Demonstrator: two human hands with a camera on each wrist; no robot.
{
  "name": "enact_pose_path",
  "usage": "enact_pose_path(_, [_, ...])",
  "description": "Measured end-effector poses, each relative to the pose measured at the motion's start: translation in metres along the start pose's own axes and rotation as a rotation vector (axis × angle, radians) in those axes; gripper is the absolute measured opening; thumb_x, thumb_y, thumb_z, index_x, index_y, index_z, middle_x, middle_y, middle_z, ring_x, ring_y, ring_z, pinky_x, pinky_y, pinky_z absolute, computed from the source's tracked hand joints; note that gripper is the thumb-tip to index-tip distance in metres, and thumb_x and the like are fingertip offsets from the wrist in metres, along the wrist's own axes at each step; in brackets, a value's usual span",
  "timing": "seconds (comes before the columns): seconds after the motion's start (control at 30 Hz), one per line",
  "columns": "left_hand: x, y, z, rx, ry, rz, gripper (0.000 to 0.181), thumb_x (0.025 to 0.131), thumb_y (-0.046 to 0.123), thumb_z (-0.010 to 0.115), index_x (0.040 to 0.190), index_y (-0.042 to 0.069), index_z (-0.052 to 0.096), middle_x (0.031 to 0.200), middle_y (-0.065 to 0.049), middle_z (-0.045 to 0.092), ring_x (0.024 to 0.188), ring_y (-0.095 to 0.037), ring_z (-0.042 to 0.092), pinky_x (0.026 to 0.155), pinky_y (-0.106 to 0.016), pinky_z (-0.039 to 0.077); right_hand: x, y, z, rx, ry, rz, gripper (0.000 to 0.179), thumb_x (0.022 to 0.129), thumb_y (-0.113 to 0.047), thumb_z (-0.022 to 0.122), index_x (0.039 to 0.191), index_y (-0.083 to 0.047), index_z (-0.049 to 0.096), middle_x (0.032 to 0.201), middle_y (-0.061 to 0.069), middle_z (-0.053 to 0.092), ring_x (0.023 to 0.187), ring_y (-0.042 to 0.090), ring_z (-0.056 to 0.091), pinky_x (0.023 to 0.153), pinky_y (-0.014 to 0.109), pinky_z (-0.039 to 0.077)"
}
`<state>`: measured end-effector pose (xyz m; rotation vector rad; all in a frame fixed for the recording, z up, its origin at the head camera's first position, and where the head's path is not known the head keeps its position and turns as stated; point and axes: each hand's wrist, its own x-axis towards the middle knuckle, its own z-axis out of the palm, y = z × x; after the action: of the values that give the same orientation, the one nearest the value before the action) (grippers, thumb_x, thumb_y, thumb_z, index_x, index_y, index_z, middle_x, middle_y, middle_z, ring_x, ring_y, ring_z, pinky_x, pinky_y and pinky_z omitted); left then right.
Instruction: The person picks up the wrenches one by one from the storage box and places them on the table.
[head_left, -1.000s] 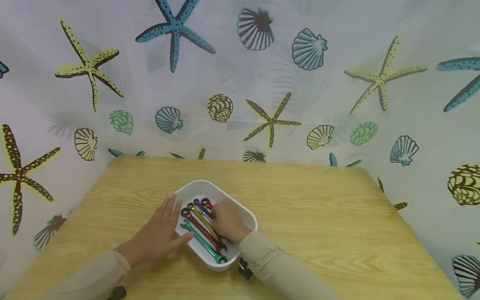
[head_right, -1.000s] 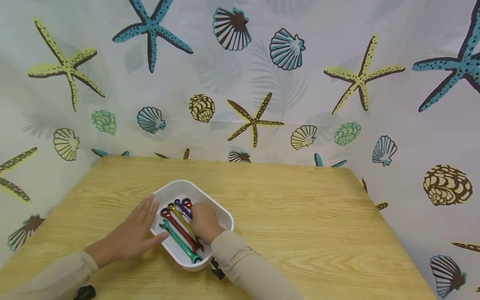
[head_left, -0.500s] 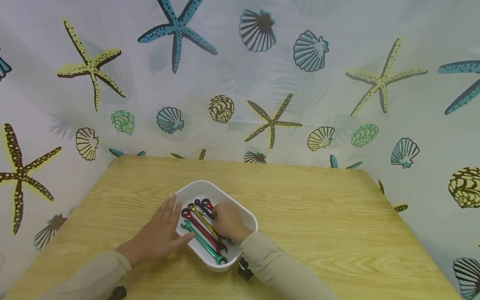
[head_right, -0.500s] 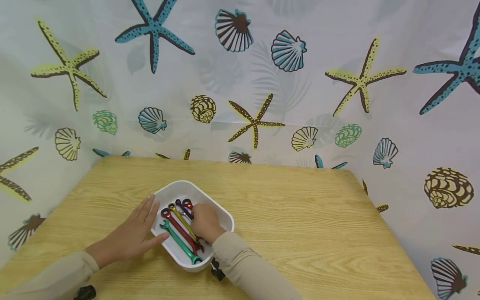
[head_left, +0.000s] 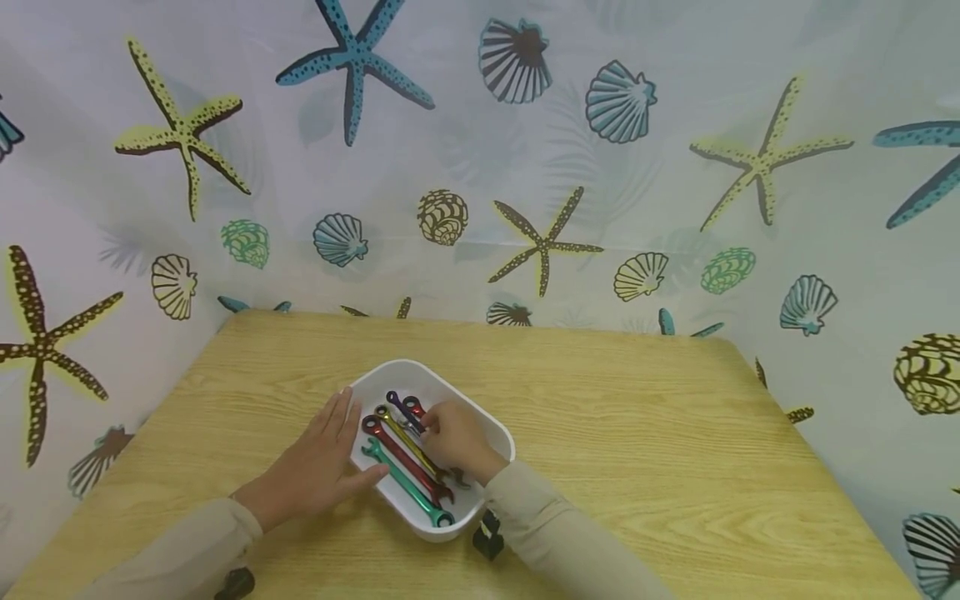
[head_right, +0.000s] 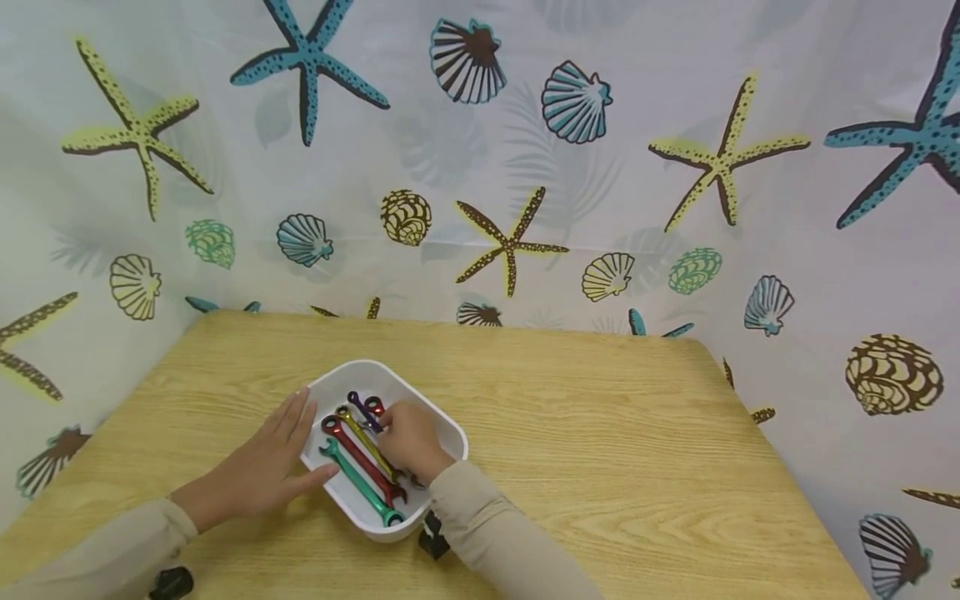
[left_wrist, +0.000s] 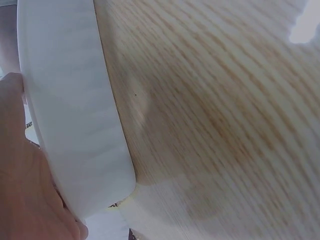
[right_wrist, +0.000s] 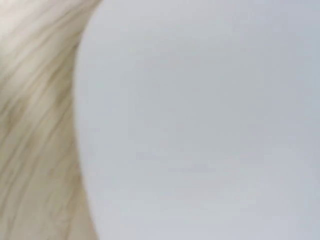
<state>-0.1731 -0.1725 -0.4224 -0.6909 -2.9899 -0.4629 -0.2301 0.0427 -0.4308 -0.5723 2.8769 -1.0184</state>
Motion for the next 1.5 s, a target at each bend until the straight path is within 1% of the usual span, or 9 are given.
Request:
enact_pose_path(0.13, [0.000, 0.000, 0.000, -0.019, -0.011, -0.029, 0.104, 0.089, 0.070, 0.043, 0.147, -0.013, 0.017, 0.156, -0.030, 0.005, 0.144, -0.045, 0.004, 0.115, -0.055, 0.014, -0.002, -0.003, -0.011, 0.095, -0.003, 0.021, 0.016, 0.081, -0.003, 0.068, 0.095, 0.001, 0.072, 0.078, 0.006, 0.067, 0.068, 0.011, 0.054, 0.060, 0.022, 0.047])
enact_pose_path(0.37, [0.001, 0.000, 0.001, -0.006, -0.007, -0.049, 0.107, 0.088, 0.072, 0.041, 0.148, -0.012, 0.015, 0.156, -0.030, 0.001, 0.144, -0.046, 0.002, 0.115, -0.056, 0.014, -0.008, -0.005, -0.044, 0.226, 0.022, 0.084, 0.018, 0.088, -0.005, 0.066, 0.103, 0.001, 0.071, 0.084, 0.006, 0.067, 0.076, 0.013, 0.058, 0.062, 0.023, 0.050])
enact_pose_path(0.6, [0.000, 0.001, 0.000, 0.037, 0.021, -0.056, 0.109, 0.087, 0.073, 0.041, 0.147, -0.014, 0.015, 0.155, -0.031, 0.004, 0.143, -0.046, 0.006, 0.114, -0.056, 0.016, -0.021, 0.019, -0.077, 0.339, 0.074, 0.128, 0.017, 0.091, -0.004, 0.062, 0.104, 0.005, 0.070, 0.093, 0.012, 0.069, 0.080, 0.016, 0.063, 0.066, 0.027, 0.054])
enact_pose_path(0.77, [0.000, 0.002, -0.001, 0.059, 0.030, -0.059, 0.110, 0.086, 0.074, 0.041, 0.146, -0.015, 0.017, 0.154, -0.033, 0.007, 0.143, -0.047, 0.008, 0.114, -0.056, 0.017, -0.032, 0.045, -0.091, 0.402, 0.106, 0.211, 0.015, 0.091, -0.001, 0.061, 0.102, 0.008, 0.067, 0.093, 0.018, 0.067, 0.078, 0.018, 0.062, 0.064, 0.026, 0.053])
enact_pose_path(0.9, [-0.001, 0.001, -0.002, 0.038, 0.012, -0.073, 0.110, 0.086, 0.074, 0.042, 0.146, -0.015, 0.017, 0.154, -0.033, 0.007, 0.142, -0.048, 0.008, 0.114, -0.057, 0.016, -0.042, 0.064, -0.098, 0.444, 0.093, 0.259, 0.013, 0.091, 0.001, 0.061, 0.099, 0.010, 0.063, 0.089, 0.018, 0.063, 0.076, 0.019, 0.061, 0.064, 0.027, 0.055])
enact_pose_path(1.07, [-0.002, 0.001, -0.002, 0.016, 0.009, -0.079, 0.109, 0.087, 0.073, 0.043, 0.146, -0.015, 0.018, 0.154, -0.033, 0.006, 0.142, -0.048, 0.008, 0.114, -0.058, 0.017, -0.054, 0.081, -0.100, 0.461, 0.043, 0.315, 0.012, 0.090, 0.002, 0.061, 0.098, 0.012, 0.060, 0.086, 0.017, 0.061, 0.071, 0.016, 0.063, 0.066, 0.028, 0.057])
enact_pose_path(1.2, [-0.001, 0.001, -0.002, 0.015, 0.011, -0.074, 0.109, 0.087, 0.073, 0.043, 0.146, -0.015, 0.017, 0.155, -0.032, 0.006, 0.143, -0.048, 0.008, 0.114, -0.057, 0.016, -0.058, 0.096, -0.095, 0.426, 0.011, 0.394, 0.015, 0.090, 0.001, 0.062, 0.101, 0.012, 0.061, 0.087, 0.017, 0.062, 0.072, 0.017, 0.063, 0.069, 0.030, 0.057])
enact_pose_path(1.3, [-0.001, 0.001, 0.000, 0.017, 0.010, -0.072, 0.109, 0.087, 0.074, 0.042, 0.146, -0.014, 0.017, 0.155, -0.032, 0.005, 0.143, -0.047, 0.007, 0.114, -0.057, 0.016, -0.060, 0.104, -0.090, 0.373, 0.010, 0.422, 0.014, 0.089, -0.001, 0.064, 0.099, 0.009, 0.062, 0.083, 0.012, 0.062, 0.069, 0.016, 0.061, 0.066, 0.028, 0.056])
enact_pose_path(1.5, [0.000, 0.000, 0.001, 0.014, 0.004, -0.071, 0.108, 0.087, 0.074, 0.040, 0.147, -0.013, 0.016, 0.155, -0.031, 0.005, 0.143, -0.047, 0.006, 0.114, -0.057, 0.016, -0.063, 0.110, -0.083, 0.320, 0.022, 0.458, 0.012, 0.089, -0.004, 0.065, 0.094, 0.007, 0.063, 0.080, 0.011, 0.062, 0.066, 0.015, 0.061, 0.059, 0.025, 0.054])
